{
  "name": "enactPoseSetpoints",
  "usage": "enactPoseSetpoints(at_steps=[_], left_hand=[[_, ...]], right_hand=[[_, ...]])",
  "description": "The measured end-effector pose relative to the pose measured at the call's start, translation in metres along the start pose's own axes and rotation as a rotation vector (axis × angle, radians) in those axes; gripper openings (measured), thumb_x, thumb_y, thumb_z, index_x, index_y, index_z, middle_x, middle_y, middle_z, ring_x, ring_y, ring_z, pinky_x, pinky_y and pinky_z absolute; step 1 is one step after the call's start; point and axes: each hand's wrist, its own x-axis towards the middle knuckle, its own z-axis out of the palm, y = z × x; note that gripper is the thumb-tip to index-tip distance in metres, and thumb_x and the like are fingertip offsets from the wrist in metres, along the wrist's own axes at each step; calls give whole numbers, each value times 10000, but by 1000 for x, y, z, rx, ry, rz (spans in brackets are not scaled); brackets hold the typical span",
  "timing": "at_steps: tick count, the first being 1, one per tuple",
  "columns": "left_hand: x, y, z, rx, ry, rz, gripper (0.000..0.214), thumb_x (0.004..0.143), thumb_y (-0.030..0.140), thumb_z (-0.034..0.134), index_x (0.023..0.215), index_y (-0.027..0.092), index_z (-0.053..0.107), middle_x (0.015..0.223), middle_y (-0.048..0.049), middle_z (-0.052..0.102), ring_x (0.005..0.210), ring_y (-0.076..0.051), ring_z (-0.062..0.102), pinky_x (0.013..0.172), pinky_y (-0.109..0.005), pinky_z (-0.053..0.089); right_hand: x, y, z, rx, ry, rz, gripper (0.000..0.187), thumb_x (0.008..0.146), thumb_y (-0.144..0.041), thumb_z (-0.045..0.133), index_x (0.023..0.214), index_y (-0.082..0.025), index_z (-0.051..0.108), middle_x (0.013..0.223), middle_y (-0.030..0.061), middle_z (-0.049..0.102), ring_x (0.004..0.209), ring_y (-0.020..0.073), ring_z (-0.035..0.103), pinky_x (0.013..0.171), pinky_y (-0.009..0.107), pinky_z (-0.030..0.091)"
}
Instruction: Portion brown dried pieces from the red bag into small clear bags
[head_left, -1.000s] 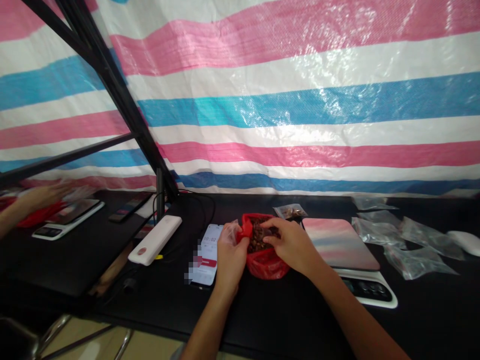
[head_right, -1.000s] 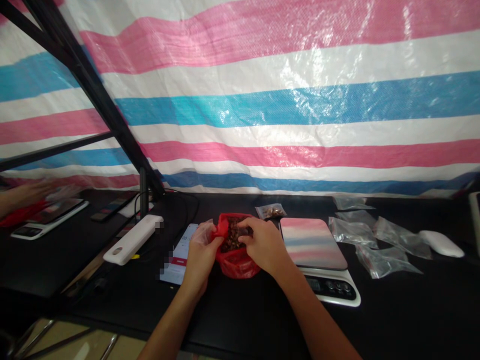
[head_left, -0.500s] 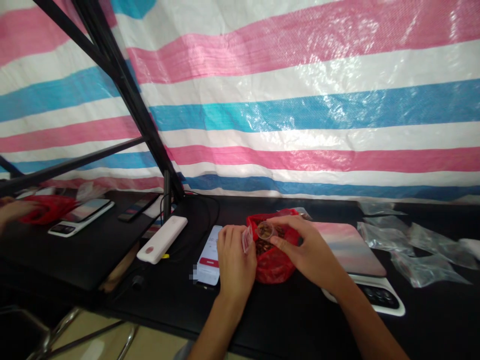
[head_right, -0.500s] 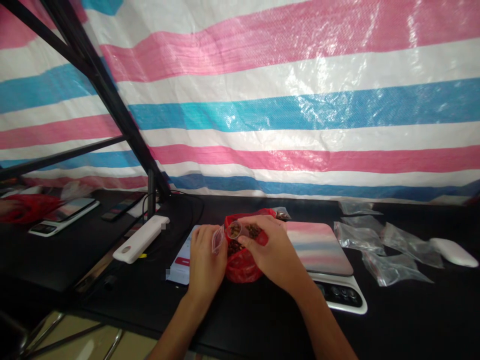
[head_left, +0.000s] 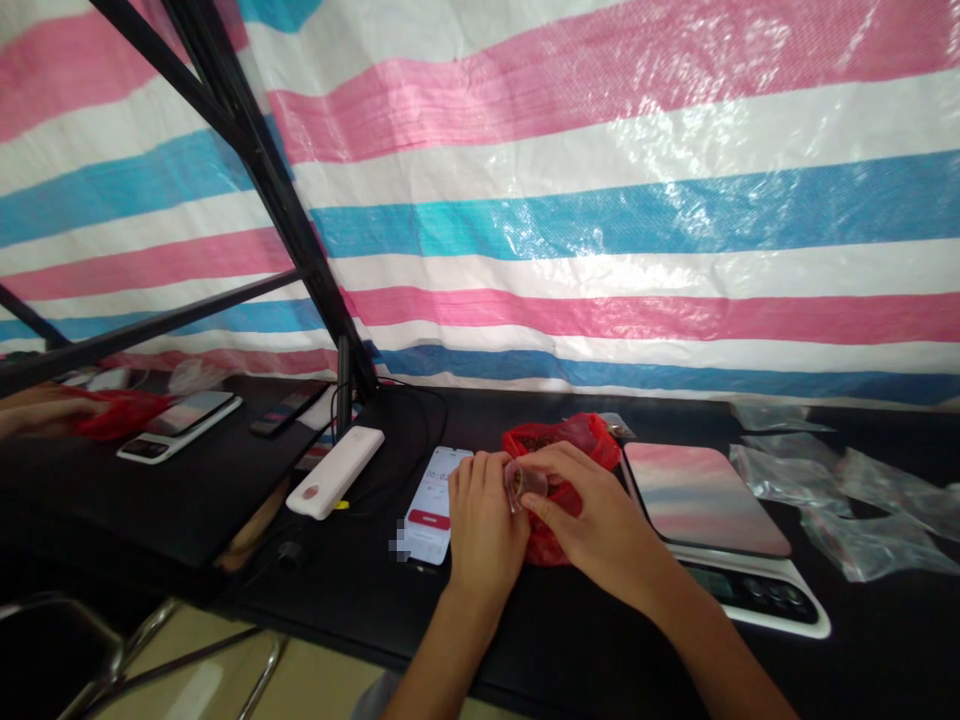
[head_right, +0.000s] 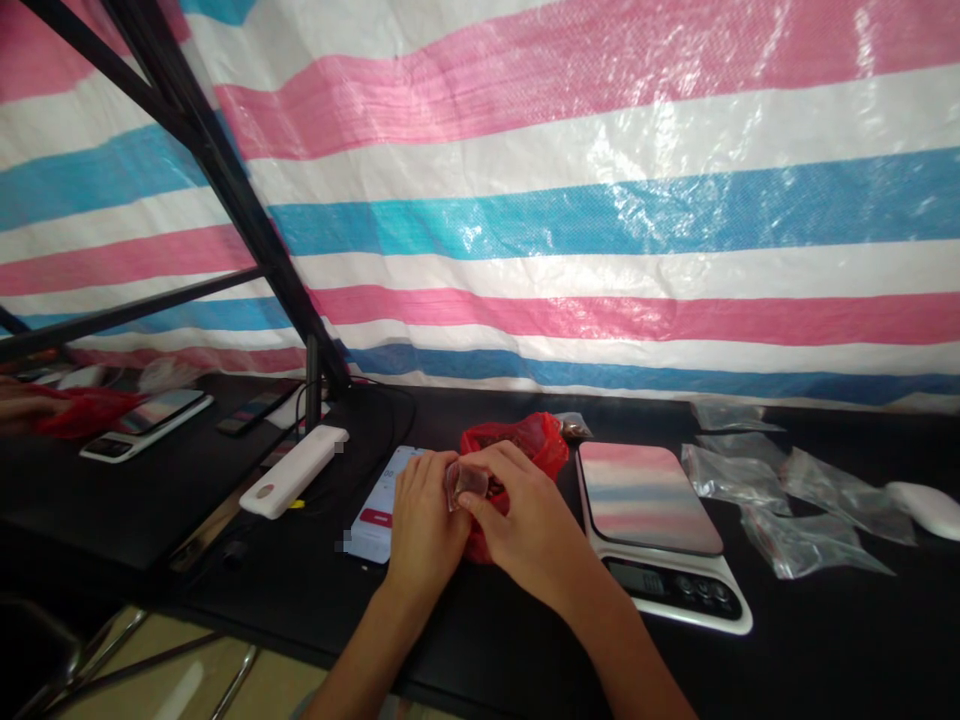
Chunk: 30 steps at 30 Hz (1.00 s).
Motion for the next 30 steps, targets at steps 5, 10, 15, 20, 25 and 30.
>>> enactPoseSetpoints(at_steps=[5,10,15,20,25,30], left_hand=[[1,2,-3,48,-47,-26,298,834,70,566,1099,192,626,1042,-97,666,1012,-305,575,909,-469,466],[0,5,-3,121,-31,-11,455,788,69,591,1218,215,623,1098,-98,692,1068,-322,592,994,-502,429],[-1,6,-4,160,-52,-13,574,786,65,581,1347,184,564,1116,-115,710,1077,-332,613,1005,-503,409],[0,3,-7,187,-184,14,582,758,27,575,1319,183,603,1132,-111,723,1067,-328,623,1014,-502,400],[-2,1,-10,248,-199,26,650,744,5,575,1366,192,581,1124,-105,731,1057,-333,625,1012,-507,400],[-4,0,-12,248,-170,72,680,763,4,551,1412,210,532,1123,-82,735,1034,-311,623,1018,-489,395]], right_hand=[[-1,0,4,19,-22,6,244,889,-133,606,1084,-247,697,1130,45,654,1056,198,635,1004,364,488],[-4,1,3,0,-16,-11,285,884,-112,594,1111,-260,682,1183,49,639,1102,206,631,1041,376,478],[-7,4,8,-8,-34,13,279,856,-88,602,1070,-256,659,1130,37,639,1034,201,640,974,366,500],[-6,14,14,139,-27,73,212,832,-82,610,981,-233,622,1008,12,640,956,184,645,926,350,516],[-7,10,14,98,-46,64,231,826,-67,603,983,-235,621,1062,18,640,991,185,633,950,358,497],[-7,4,15,58,-55,59,241,827,-56,593,981,-237,627,1054,13,637,983,180,629,935,346,491]])
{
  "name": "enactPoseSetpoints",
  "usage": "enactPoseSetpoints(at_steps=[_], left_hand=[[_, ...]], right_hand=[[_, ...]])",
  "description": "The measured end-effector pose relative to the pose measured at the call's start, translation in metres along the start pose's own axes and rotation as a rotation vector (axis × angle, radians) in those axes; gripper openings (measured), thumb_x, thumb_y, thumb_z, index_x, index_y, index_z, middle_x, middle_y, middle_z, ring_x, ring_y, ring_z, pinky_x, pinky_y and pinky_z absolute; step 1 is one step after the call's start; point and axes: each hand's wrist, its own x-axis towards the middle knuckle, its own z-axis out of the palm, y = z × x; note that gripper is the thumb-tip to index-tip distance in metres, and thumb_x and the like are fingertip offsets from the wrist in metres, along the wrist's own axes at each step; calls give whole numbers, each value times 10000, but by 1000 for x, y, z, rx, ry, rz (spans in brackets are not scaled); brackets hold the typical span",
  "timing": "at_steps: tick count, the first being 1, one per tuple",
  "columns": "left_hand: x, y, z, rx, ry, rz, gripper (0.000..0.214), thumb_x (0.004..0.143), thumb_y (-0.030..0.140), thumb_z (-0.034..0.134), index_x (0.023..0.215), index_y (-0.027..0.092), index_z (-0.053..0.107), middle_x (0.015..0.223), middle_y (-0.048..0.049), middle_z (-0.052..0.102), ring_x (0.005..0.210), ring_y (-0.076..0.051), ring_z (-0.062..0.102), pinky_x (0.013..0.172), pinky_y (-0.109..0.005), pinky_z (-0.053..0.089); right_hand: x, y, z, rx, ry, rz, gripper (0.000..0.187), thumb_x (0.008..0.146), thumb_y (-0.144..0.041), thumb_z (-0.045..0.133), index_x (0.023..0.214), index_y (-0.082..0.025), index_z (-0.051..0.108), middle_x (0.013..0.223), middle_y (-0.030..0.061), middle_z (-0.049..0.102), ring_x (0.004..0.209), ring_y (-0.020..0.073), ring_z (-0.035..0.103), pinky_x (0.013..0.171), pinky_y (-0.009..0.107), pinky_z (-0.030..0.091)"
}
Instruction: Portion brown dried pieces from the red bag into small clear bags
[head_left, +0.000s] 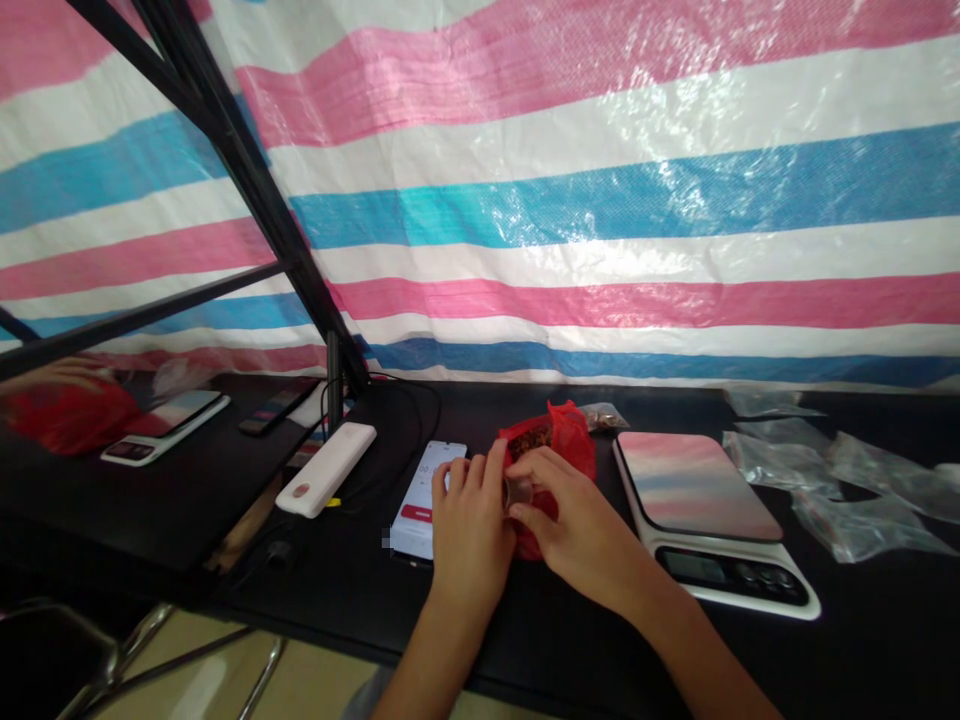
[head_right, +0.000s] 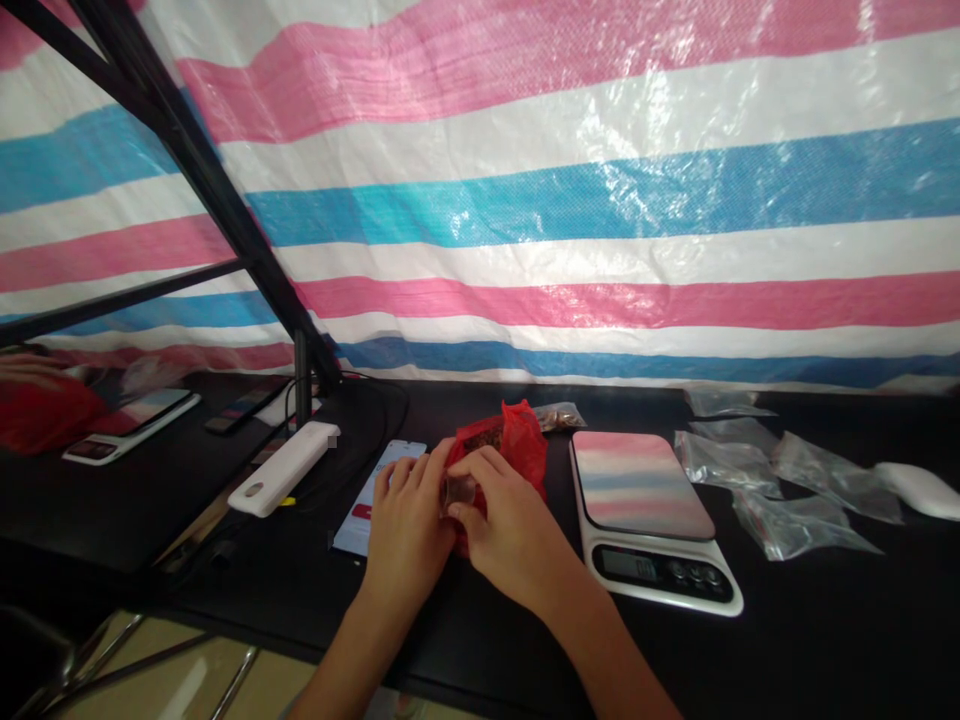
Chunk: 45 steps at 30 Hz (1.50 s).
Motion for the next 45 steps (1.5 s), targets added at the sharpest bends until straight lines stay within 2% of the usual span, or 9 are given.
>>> enactPoseSetpoints(at_steps=[6,13,17,21,25,29,33,38,45], left_hand=[[1,-1,0,-108,11,-45,643,756,6,538,1379,163,531,1205,-124,711,1069,-320,608,968,-481,422],[1,1,0,-435,80,16,553,792,56,602,1324,179,516,1190,-116,666,1119,-307,570,980,-475,455],[0,-1,5,-552,130,10,482,850,68,608,1303,209,523,1193,-98,641,1136,-276,558,1002,-451,465],[0,-3,7,-592,112,2,456,912,152,620,1348,238,515,1197,-91,630,1134,-271,561,991,-441,480],[-1,-4,7,-555,82,18,503,944,211,622,1420,252,466,1241,-104,622,1143,-281,561,998,-463,472],[-1,-6,9,-556,69,96,500,985,272,578,1458,244,420,1324,-126,600,1218,-294,540,1042,-487,450],[-2,-8,11,-642,53,80,588,985,283,578,1522,255,338,1365,-129,579,1245,-284,541,1064,-486,451],[-4,-10,12,-622,30,89,628,963,262,598,1534,272,336,1294,-110,609,1182,-290,556,1030,-492,461],[-4,-8,10,-643,73,79,588,960,263,599,1502,252,372,1320,-119,599,1192,-285,552,1034,-476,454]], right_hand=[[1,4,-3,22,23,25,228,841,-74,599,996,-233,650,1025,16,650,965,185,645,921,357,506],[0,0,-9,-66,118,-163,374,887,-43,538,1151,-246,708,1272,66,629,1201,188,613,1099,350,463],[-2,-2,-11,-107,126,-258,423,935,-51,456,1205,-255,709,1324,72,643,1236,186,617,1091,332,488],[-2,0,-11,-145,186,-280,458,917,-37,477,1278,-254,655,1296,67,665,1213,192,633,1081,338,503],[-2,2,-12,-173,205,-317,401,915,-37,486,1203,-246,670,1247,71,672,1185,192,650,1059,335,521],[-4,0,-14,-227,165,-376,560,840,44,426,1226,-262,692,1327,76,634,1239,191,628,1063,338,518],[-4,-2,-17,-276,114,-321,514,898,-24,452,1286,-272,679,1274,83,638,1152,203,661,1007,357,548],[-5,-4,-18,-270,57,-183,408,973,-129,460,1311,-244,659,1189,97,628,1063,221,675,961,399,558],[-4,-6,-11,-107,93,-175,311,1003,-228,515,1284,-244,647,1261,88,658,1154,213,648,1031,363,503]])
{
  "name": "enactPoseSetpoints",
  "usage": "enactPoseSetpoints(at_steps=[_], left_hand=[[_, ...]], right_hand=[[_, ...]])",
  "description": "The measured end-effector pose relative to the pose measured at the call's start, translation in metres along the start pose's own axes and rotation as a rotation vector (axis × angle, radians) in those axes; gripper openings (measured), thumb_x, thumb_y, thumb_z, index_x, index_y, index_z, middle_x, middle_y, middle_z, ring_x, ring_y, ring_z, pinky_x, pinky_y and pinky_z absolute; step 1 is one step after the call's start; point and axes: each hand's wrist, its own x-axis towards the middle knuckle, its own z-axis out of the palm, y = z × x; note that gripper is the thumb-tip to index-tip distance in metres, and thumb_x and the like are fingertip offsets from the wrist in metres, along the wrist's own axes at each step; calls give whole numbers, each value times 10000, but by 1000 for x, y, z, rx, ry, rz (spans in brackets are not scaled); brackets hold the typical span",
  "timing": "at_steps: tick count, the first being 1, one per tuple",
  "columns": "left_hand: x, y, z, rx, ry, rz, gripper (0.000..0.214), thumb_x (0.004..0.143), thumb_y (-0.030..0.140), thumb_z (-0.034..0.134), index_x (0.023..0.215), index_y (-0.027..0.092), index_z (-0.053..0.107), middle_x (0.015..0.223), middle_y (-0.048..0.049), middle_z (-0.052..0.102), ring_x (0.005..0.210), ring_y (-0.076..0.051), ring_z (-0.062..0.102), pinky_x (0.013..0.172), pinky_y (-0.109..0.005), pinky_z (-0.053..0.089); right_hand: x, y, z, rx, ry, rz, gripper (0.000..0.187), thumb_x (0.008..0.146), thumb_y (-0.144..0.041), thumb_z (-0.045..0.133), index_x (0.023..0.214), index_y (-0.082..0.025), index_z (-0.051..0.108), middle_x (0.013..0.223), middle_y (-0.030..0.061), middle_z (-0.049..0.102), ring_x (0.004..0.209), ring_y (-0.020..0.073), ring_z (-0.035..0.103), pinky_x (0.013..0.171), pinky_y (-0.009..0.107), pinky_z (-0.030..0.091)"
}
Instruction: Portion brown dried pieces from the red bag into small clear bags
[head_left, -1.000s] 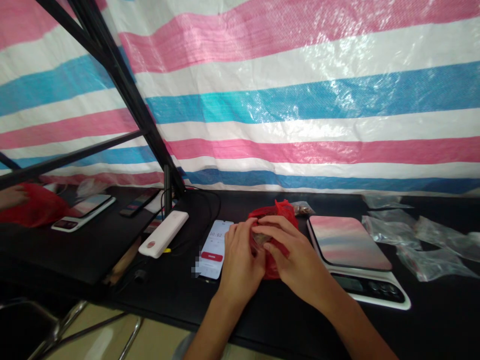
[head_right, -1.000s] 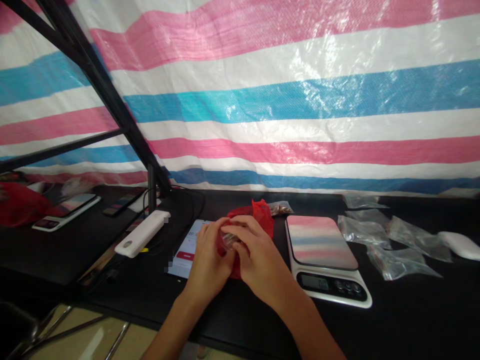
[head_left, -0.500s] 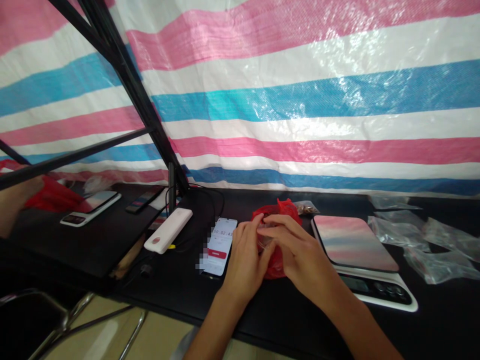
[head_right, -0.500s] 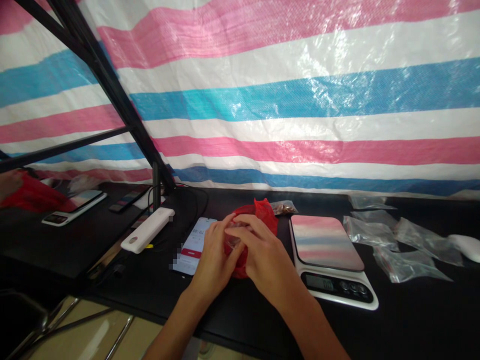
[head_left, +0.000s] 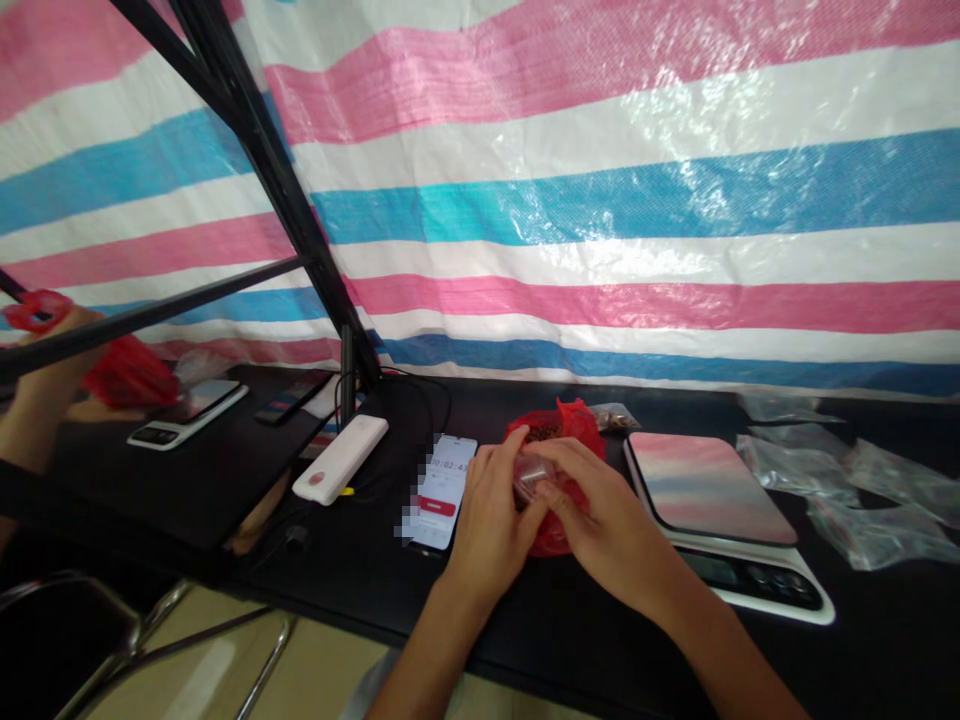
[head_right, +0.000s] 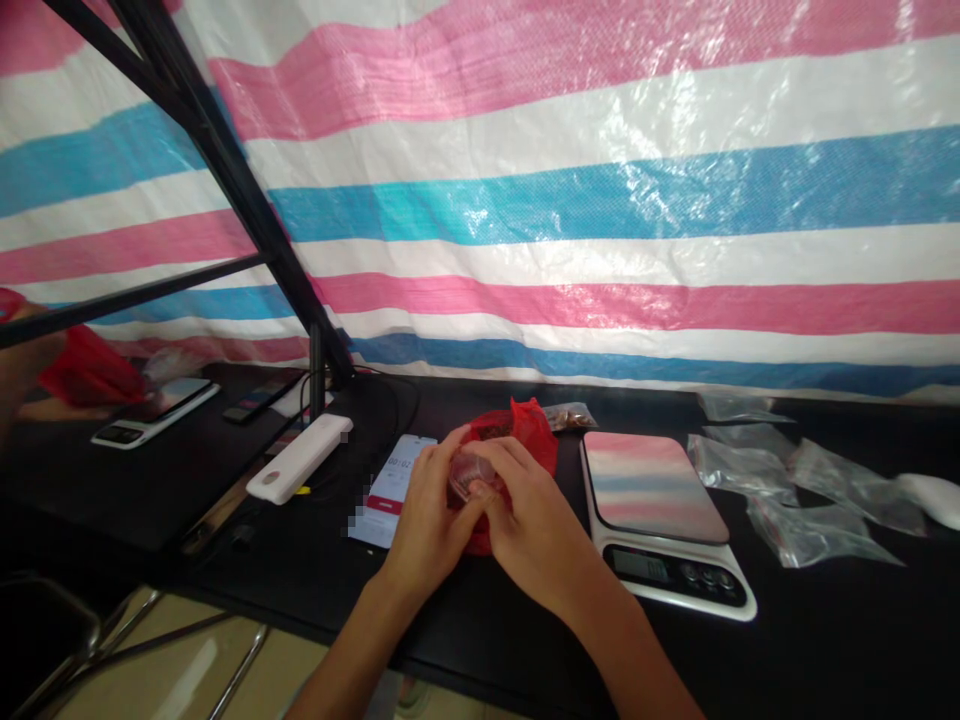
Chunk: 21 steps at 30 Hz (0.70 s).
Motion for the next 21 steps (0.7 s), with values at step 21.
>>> enactPoseSetpoints(at_steps=[21], left_hand=[[6,9,-5,109,153,-192,138,908,254,627,1021,222,556,1020,-72,650,948,-253,651,822,-372,496]], right_hand=[[17,38,-27,52,384,113,312,962,-376,578,1233,-241,654,1272,88,716,1187,245,658,1072,455,483]])
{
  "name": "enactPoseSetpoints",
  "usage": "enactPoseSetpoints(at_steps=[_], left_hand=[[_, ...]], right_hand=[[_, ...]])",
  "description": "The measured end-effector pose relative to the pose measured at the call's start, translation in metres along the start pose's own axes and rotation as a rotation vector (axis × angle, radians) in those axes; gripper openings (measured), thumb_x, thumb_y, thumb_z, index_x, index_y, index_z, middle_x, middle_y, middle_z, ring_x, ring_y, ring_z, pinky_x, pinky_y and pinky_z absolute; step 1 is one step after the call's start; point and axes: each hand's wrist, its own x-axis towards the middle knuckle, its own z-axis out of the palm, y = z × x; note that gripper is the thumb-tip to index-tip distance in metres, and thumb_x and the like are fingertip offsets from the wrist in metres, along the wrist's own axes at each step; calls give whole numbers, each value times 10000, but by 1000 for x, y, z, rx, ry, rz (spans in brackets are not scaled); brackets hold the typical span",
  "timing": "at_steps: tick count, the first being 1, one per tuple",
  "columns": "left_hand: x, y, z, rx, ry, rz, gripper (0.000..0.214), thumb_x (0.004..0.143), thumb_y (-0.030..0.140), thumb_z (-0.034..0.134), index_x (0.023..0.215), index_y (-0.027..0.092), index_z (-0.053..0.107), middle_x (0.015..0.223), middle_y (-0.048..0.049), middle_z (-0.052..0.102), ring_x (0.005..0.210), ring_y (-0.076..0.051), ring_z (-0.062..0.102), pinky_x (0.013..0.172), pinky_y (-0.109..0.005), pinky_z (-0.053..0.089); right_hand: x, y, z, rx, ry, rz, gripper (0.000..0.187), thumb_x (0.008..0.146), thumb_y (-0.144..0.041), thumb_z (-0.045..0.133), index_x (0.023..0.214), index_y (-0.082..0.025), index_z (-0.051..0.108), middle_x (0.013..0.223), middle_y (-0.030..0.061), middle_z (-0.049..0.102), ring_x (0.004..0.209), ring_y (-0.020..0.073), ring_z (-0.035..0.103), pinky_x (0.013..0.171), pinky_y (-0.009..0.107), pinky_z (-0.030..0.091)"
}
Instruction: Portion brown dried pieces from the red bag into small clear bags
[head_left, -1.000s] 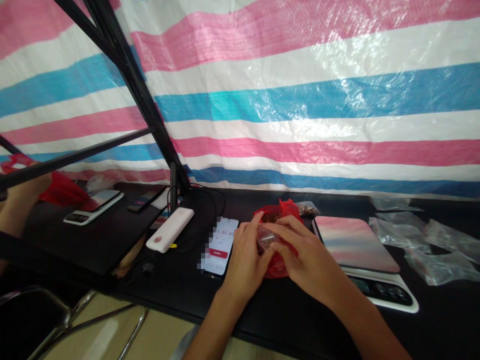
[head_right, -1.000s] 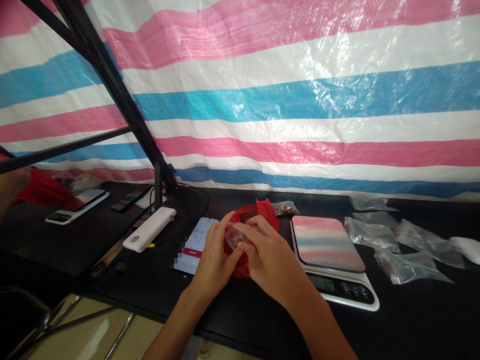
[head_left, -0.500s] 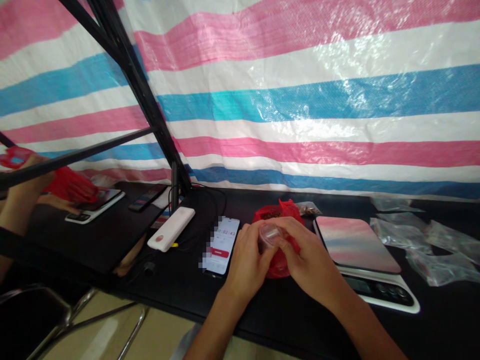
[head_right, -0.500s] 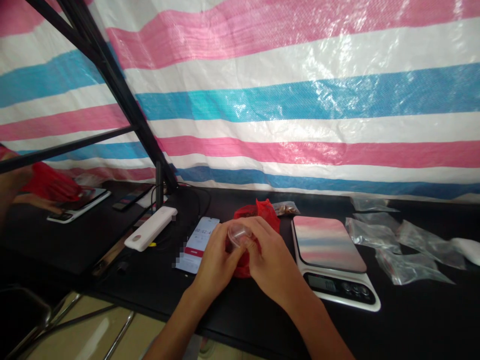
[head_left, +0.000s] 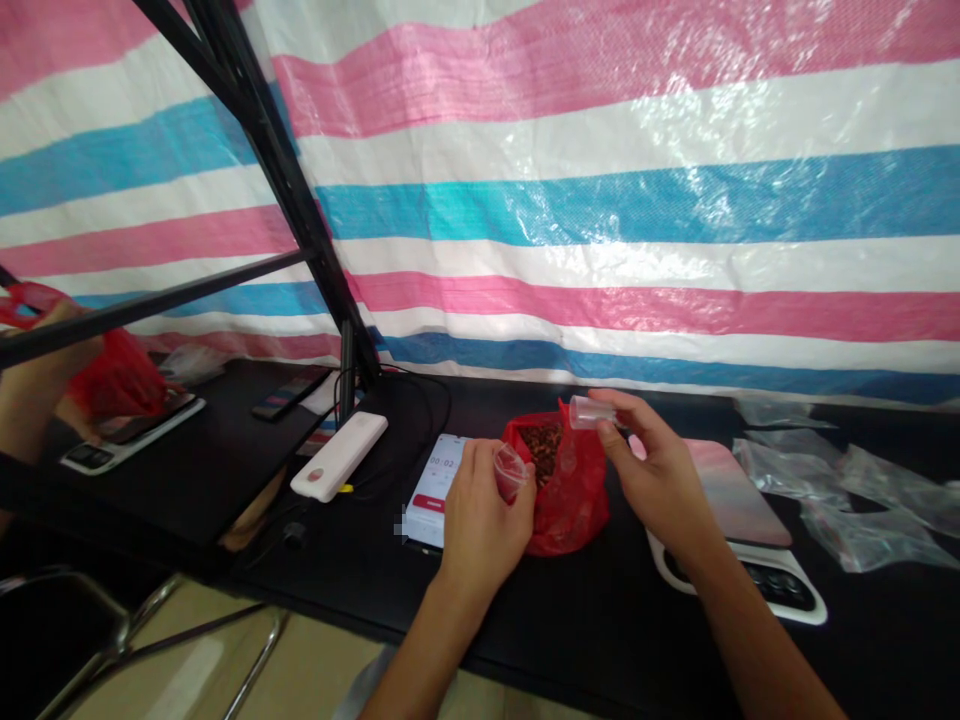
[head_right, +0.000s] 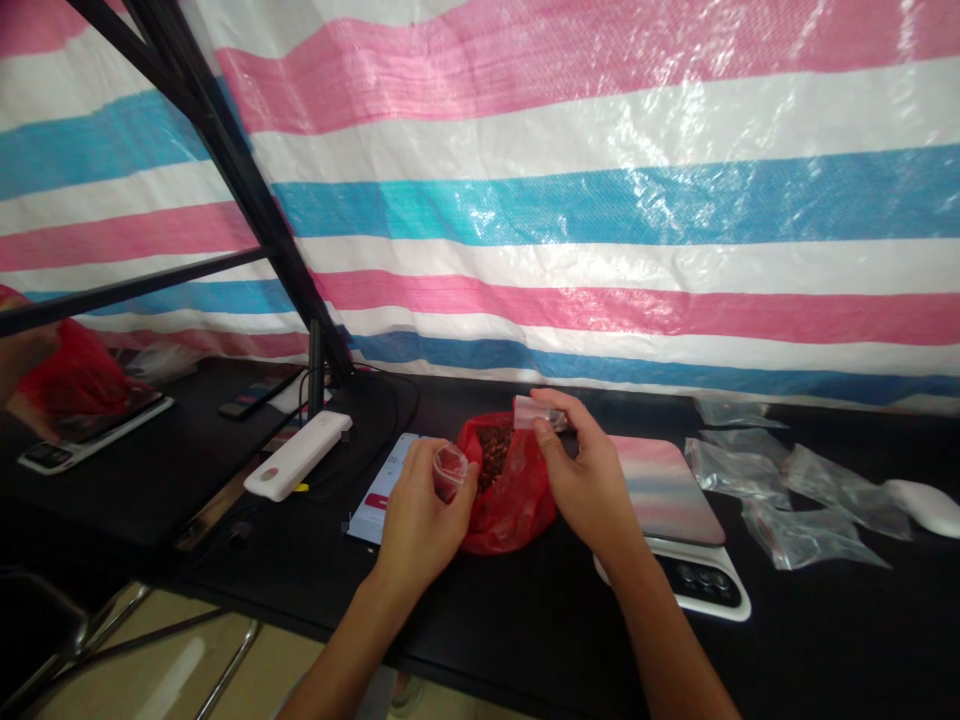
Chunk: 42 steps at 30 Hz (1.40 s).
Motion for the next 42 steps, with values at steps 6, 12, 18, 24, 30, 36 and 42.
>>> enactPoseSetpoints(at_steps=[6,12,18,24,30,36,42], left_hand=[[2,-6,11,-119,-146,-265,59,876,209,609,869,229,554,776,-6,628,727,-206,622,679,-306,415],[13,-1,13,-532,102,-372,117,771,161,663,765,212,558,653,66,519,590,-120,494,597,-235,368],[19,4,4,-781,212,-433,209,764,300,695,867,207,539,757,59,559,638,-102,541,640,-226,452],[15,5,0,-689,203,-301,123,760,206,698,802,197,584,718,51,563,650,-108,520,625,-212,421],[11,-4,3,-505,109,-220,86,773,121,591,742,201,584,694,37,545,660,-132,512,631,-231,409],[11,-2,0,-453,130,-193,74,766,135,590,743,206,591,712,34,552,675,-139,515,643,-236,403],[15,-3,-2,-559,186,-288,100,761,194,629,705,210,548,649,61,497,616,-117,477,603,-222,381]], right_hand=[[6,21,11,53,-86,215,347,886,-334,591,1200,-199,651,1161,120,748,926,241,735,842,437,597],[8,9,8,210,13,214,394,867,-350,651,1226,-188,648,1051,107,783,898,234,744,840,416,598],[14,-4,-14,350,255,139,379,859,-385,719,1208,-250,662,1141,89,772,1066,256,730,933,443,584],[14,-5,-15,360,243,91,320,839,-347,731,1141,-262,670,1209,70,751,1150,247,705,1061,469,518],[11,-6,-28,4,78,55,288,865,-344,657,1126,-230,696,1093,96,765,992,276,724,945,491,560],[2,-51,-11,-286,-10,-351,300,940,-186,555,1186,-289,693,1211,72,728,1290,292,576,1122,521,423],[-7,-22,12,-534,-358,-77,326,868,-38,509,1045,-225,709,1090,83,750,1044,262,676,900,407,514]])
